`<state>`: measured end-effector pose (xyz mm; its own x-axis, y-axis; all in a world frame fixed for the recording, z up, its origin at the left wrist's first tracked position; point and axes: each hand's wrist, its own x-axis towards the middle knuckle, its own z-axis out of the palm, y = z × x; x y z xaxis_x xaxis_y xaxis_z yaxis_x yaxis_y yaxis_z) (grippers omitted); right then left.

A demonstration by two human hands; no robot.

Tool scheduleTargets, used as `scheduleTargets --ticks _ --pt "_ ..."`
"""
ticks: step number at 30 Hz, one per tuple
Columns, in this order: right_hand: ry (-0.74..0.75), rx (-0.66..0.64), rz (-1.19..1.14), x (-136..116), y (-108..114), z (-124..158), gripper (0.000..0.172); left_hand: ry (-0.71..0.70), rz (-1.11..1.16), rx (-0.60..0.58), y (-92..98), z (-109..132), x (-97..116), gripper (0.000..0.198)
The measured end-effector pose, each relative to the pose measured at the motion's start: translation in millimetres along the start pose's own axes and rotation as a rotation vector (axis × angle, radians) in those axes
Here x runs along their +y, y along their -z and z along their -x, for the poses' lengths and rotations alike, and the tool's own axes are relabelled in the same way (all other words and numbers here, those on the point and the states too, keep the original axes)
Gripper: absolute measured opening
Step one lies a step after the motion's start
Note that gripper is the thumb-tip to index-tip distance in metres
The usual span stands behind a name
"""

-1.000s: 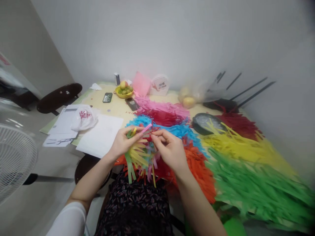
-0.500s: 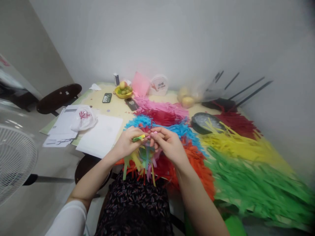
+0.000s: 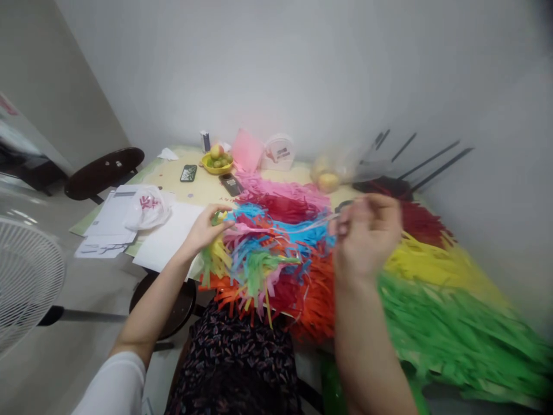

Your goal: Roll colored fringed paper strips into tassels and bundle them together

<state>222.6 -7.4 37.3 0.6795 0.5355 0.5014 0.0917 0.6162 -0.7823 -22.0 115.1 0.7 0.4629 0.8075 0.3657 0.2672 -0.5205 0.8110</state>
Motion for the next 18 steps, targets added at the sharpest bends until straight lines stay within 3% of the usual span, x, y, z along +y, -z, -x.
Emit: scheduleTargets --ticks 3,5,9,15,18 --pt "-0.148 -0.500 0.263 0.6 -24.4 23.8 0.010 -0.005 0.167 -0.177 -5.1 4.4 27.6 0.030" --pt "-0.169 -0.711 0.333 1.6 -40.5 35.9 0.014 0.006 0.264 -0.278 -13.2 8.0 44.8 0.026" --pt "-0.144 -0.766 0.374 2.2 -52.1 40.4 0.012 0.041 0.384 -0.325 -25.5 13.6 56.1 0.024" --pt "-0.114 -0.737 0.416 -0.2 -42.0 35.6 0.016 0.151 0.512 -0.283 -24.3 19.6 44.6 0.028" --pt "-0.065 -0.792 0.445 0.7 -42.6 35.8 0.019 0.185 0.576 -0.342 -23.2 19.9 43.5 0.032"
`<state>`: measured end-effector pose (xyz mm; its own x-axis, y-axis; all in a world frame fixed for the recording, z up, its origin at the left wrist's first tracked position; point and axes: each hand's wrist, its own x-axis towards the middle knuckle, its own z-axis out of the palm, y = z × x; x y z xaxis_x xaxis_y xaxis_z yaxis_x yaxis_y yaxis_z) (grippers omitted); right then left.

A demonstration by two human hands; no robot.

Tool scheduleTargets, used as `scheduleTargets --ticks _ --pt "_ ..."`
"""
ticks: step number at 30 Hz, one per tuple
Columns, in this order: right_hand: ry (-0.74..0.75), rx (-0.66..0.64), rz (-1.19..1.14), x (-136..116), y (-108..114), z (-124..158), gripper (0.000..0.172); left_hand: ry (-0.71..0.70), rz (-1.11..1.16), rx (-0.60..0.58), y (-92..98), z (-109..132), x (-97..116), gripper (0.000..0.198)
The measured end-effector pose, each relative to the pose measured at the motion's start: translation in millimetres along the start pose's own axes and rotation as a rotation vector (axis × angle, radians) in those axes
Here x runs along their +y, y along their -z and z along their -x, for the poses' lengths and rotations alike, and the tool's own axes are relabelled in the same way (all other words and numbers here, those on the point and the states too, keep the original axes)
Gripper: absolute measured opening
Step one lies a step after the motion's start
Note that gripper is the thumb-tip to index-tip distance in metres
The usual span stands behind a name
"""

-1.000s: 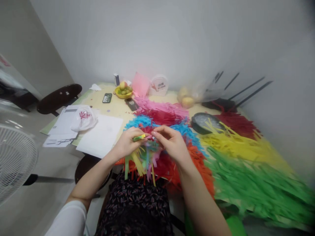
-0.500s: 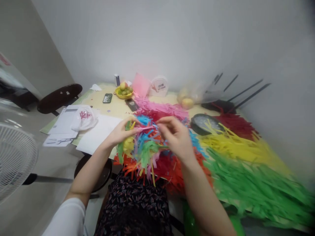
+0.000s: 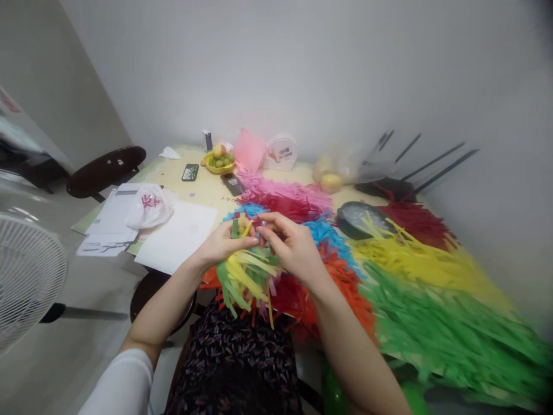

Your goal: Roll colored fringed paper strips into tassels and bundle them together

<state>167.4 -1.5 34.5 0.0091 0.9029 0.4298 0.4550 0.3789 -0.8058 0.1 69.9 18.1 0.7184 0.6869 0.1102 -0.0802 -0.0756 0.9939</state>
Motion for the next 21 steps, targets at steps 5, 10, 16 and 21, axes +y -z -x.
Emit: scheduleTargets --ticks 5,10,16,21 --pt "0.067 -0.072 0.099 -4.1 1.5 -4.0 0.013 0.043 0.026 -0.101 -1.8 0.0 -1.4 0.038" --pt "0.068 0.030 0.323 -2.0 24.0 -3.6 0.015 0.092 -0.095 0.064 16.4 0.1 -5.9 0.056" --pt "-0.041 0.187 0.771 6.3 35.1 -3.6 0.017 -0.336 -0.972 0.719 44.8 1.8 -2.5 0.036" --pt "-0.023 0.073 0.341 -6.2 18.5 -6.3 0.016 -0.512 -0.809 0.423 6.6 6.4 6.4 0.021"
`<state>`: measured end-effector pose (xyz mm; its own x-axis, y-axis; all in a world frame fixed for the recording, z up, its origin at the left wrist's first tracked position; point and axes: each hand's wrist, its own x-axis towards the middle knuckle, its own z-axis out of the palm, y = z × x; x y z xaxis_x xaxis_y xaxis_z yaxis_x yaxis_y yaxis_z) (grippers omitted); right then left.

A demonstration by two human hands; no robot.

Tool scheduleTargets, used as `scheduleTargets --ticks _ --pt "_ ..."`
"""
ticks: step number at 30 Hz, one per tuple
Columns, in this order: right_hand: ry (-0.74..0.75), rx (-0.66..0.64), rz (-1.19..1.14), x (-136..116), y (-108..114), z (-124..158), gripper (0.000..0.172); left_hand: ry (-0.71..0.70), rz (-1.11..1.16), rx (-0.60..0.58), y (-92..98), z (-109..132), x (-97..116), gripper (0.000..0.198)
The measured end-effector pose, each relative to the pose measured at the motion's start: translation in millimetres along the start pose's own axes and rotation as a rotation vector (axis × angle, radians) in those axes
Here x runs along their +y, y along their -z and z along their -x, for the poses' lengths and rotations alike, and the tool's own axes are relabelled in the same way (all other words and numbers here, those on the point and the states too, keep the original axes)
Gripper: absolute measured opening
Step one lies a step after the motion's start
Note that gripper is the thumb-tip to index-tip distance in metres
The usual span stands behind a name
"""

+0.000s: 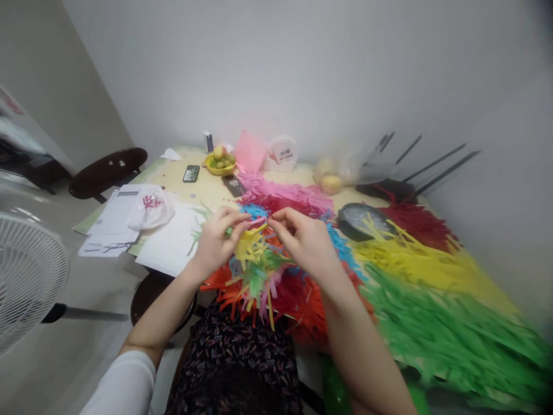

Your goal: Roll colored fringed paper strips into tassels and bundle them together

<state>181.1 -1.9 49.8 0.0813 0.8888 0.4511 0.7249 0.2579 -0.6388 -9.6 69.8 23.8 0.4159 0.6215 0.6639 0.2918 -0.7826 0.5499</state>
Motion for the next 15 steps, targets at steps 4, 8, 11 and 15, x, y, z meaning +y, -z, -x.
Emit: scheduleTargets --ticks 4,8,11,15 --pt "-0.076 0.005 -0.252 -6.0 -3.2 5.5 0.017 0.235 0.339 -0.123 -13.9 0.9 17.0 0.016" --pt "-0.125 0.041 -0.381 -0.2 -4.8 18.6 0.018 0.533 0.719 -0.099 -13.8 1.2 12.4 0.028" --pt "-0.144 -0.025 -0.386 1.8 -8.5 25.6 0.018 0.605 0.853 -0.106 -11.9 1.4 10.7 0.030" --pt "-0.157 -0.054 -0.391 -1.9 -12.4 26.7 0.019 0.607 0.881 -0.126 -11.9 0.5 16.4 0.026"
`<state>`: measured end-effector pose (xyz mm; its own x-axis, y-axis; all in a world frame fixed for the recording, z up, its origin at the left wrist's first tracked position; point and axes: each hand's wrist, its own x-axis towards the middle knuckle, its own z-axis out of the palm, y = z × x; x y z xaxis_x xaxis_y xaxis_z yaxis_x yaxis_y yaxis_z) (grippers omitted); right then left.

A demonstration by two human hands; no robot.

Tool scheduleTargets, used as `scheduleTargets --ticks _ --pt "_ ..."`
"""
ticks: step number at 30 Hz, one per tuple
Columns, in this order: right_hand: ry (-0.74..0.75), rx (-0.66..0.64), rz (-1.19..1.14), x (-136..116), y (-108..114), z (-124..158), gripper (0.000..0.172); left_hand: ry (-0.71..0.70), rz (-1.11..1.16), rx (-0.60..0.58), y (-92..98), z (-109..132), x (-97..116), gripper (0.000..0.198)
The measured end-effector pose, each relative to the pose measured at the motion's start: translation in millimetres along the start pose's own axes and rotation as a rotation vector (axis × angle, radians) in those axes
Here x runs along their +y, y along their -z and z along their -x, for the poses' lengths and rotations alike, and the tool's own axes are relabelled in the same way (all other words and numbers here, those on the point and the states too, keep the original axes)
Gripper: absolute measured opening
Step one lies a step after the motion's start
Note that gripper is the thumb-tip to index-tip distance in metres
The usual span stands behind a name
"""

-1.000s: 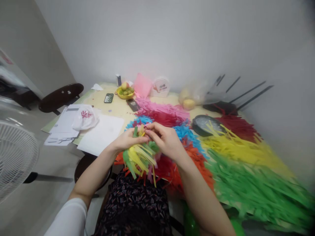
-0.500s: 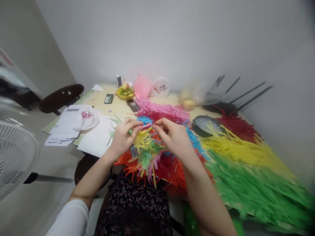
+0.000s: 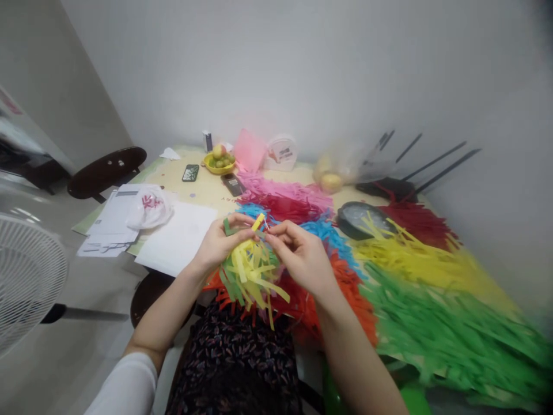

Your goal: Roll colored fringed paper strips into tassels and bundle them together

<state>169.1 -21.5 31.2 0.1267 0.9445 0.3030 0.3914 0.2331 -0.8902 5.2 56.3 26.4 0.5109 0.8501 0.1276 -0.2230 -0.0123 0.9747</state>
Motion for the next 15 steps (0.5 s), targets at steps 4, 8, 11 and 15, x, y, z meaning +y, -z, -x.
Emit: scheduleTargets --ticks 4,8,11,15 --pt "-0.020 -0.006 -0.014 -4.3 0.8 0.6 0.021 0.001 0.016 0.002 -3.1 1.0 1.3 0.028" --pt "-0.042 -0.019 -0.033 -6.3 3.2 2.1 0.022 0.023 0.020 -0.006 -2.1 1.3 0.2 0.031" --pt "-0.048 -0.028 -0.036 -7.1 3.8 1.9 0.022 0.024 0.003 -0.007 -2.2 1.3 -0.3 0.031" --pt "-0.052 -0.040 -0.055 -8.6 4.8 0.5 0.021 -0.036 -0.072 -0.003 -3.6 0.7 0.7 0.027"
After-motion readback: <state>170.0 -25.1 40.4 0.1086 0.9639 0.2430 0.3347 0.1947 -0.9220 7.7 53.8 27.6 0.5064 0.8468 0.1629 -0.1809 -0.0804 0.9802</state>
